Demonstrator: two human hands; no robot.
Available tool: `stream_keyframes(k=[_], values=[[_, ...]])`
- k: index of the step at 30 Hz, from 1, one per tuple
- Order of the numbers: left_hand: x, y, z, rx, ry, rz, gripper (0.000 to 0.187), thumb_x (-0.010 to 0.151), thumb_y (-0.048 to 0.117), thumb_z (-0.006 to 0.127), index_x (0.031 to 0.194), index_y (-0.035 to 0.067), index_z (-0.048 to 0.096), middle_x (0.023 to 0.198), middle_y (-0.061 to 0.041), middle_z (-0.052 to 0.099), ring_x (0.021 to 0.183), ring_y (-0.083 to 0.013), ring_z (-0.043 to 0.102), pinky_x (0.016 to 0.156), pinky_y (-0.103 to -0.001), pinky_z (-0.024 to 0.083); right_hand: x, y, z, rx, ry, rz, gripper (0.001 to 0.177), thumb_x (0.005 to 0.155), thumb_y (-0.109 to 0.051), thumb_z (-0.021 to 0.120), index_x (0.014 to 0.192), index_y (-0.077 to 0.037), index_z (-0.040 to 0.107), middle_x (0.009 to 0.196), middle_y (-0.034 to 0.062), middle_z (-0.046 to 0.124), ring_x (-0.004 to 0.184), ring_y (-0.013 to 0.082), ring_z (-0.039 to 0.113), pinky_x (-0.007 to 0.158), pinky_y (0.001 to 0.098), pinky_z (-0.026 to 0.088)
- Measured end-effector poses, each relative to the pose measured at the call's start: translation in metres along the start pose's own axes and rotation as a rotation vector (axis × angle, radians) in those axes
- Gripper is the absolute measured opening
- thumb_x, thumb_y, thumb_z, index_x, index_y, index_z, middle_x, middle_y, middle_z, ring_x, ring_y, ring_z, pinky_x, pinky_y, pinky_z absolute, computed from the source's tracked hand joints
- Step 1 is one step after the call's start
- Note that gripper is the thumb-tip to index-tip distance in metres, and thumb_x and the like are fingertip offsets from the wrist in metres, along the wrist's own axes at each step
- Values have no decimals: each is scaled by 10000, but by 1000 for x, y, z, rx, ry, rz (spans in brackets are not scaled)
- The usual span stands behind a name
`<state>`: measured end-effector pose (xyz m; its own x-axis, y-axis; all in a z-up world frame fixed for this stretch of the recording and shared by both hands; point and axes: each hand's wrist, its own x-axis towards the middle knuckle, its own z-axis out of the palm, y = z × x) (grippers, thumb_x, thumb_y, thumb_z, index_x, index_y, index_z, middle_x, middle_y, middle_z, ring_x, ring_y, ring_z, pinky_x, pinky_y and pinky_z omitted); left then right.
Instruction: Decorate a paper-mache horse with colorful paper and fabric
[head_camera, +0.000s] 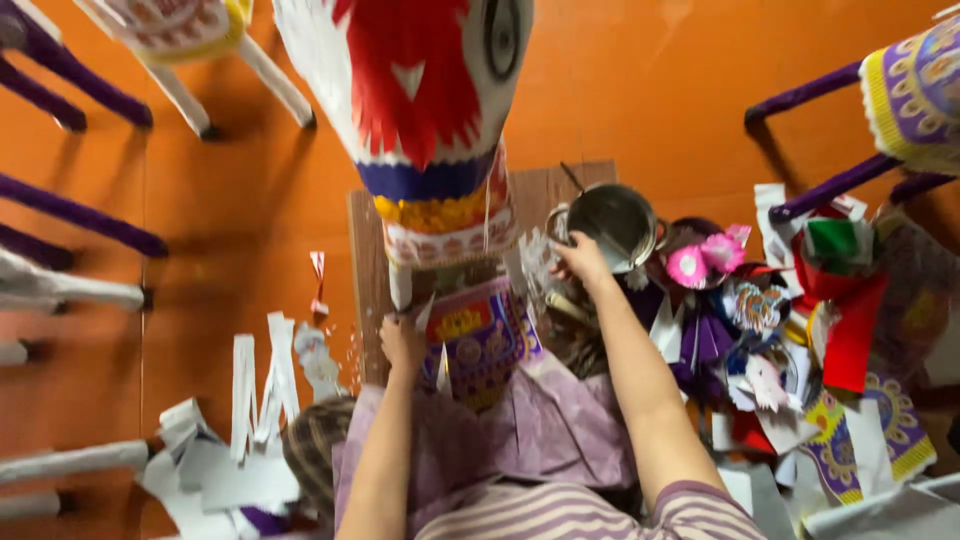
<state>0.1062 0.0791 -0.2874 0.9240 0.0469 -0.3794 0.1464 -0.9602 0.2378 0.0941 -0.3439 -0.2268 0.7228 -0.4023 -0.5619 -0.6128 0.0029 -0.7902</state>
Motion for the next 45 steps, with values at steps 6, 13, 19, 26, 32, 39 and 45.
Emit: stream_keyframes(k=[6,13,19,26,32,39,45], values=[[-11,14,-19,-56,24,65,250,850,303,655,1032,170,761,1190,-121,512,1120,-382,586,848,-516,615,1,-7,5,158,-51,103,818,943,-267,727,1577,-46,261,732,288,721,452,267,697,325,273,488],[-76,58,-60,-719,-183,206,419,818,327,749,1118,39,698,992,-282,690,989,-516,678,813,-576,552,9,-2,0,302,-46,75,764,965,-252,731,1564,-137,272,801,261,742,519,269,722,343,245,490],[-121,78,-98,-1253,-337,275,276,820,-4,731,1064,-2,602,907,-170,555,850,-264,552,769,-385,485,-116,-73,9,421,110,-63,556,1017,-189,622,1482,-149,320,768,200,728,484,200,675,328,193,463],[-145,86,-99,-768,-262,676,214,846,42,745,1033,94,653,927,-156,704,907,-351,706,786,-420,550,-237,-85,40,-239,-318,-391,606,851,-229,783,1425,-247,590,1031,106,789,947,241,748,841,357,610],[-153,74,-86,-805,-290,658,404,785,110,826,1135,161,629,960,-140,718,803,-324,708,735,-440,551,-242,-66,54,-355,-349,-449,637,787,-134,781,1380,-287,608,898,46,785,867,205,732,781,347,605],[-159,73,-112,-798,-416,503,336,948,391,733,1168,138,718,1020,-136,773,994,-333,745,842,-456,588,-257,-79,56,-428,-354,-476,700,818,-110,750,1448,-330,541,891,29,795,875,204,752,785,338,600],[-172,71,-154,-730,-397,401,309,983,273,616,1152,48,745,940,-142,779,880,-292,743,838,-436,576,-263,-92,43,-407,-221,-736,555,839,-95,750,1365,-225,628,988,84,766,908,249,739,828,378,593]])
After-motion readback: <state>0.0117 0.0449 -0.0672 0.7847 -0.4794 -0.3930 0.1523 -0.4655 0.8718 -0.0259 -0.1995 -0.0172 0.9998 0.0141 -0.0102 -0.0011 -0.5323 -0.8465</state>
